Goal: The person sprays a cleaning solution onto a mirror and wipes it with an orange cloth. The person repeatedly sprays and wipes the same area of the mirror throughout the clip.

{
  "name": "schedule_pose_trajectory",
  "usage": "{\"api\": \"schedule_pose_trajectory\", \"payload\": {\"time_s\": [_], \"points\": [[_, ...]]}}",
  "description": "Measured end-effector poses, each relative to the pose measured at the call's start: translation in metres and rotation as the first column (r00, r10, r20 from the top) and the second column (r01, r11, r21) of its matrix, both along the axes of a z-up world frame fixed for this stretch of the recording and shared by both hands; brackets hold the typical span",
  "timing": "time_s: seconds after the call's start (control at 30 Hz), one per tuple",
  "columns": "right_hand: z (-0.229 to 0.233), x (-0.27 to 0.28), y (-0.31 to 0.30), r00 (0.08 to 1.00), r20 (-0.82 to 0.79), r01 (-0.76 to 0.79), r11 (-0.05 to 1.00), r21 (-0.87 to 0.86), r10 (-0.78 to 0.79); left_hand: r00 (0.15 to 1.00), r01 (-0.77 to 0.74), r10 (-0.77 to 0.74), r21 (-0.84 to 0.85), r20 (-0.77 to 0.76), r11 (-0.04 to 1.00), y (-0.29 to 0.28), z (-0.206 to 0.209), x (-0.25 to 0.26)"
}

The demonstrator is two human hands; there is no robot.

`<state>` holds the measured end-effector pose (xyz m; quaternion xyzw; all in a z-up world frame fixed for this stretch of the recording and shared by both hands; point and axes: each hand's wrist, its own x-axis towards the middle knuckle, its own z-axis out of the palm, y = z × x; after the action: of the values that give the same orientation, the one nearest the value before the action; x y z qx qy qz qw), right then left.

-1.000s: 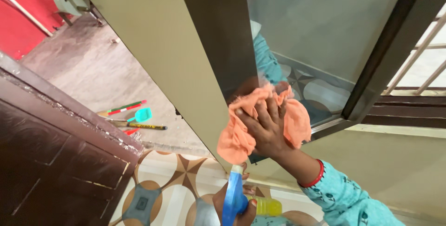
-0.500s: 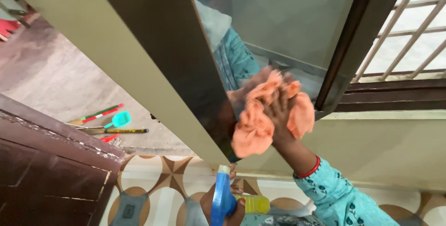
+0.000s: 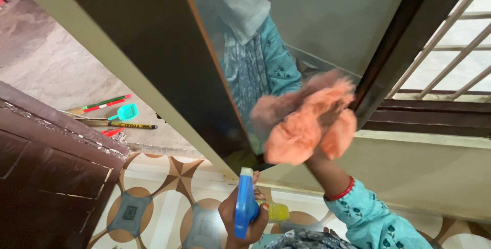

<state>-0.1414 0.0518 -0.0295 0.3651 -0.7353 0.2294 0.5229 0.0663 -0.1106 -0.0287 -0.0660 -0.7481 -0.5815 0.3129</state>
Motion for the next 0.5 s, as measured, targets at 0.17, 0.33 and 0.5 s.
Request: {"api": "schedule_pose_trajectory", "payload": {"time_s": [0.17,0.33,0.5], "points": [[-0.006,0.021,-0.015,0.993,0.002,-0.121,0.991,0.063,0.121,0.974,-0.213,0.197,-0.166,-0.110,0.963,0.011,-0.009,-0.013],[-0.012,-0.004,0.019,0.998,-0.008,-0.061,0.997,0.039,0.061,0.998,-0.048,0.048,0.002,-0.039,0.999,0.027,0.011,-0.023],[-0.021,-0.026,0.039,0.998,0.056,-0.017,0.998,-0.058,0.020,0.992,0.039,-0.037,-0.015,0.121,0.999,0.034,0.057,-0.027]]}}
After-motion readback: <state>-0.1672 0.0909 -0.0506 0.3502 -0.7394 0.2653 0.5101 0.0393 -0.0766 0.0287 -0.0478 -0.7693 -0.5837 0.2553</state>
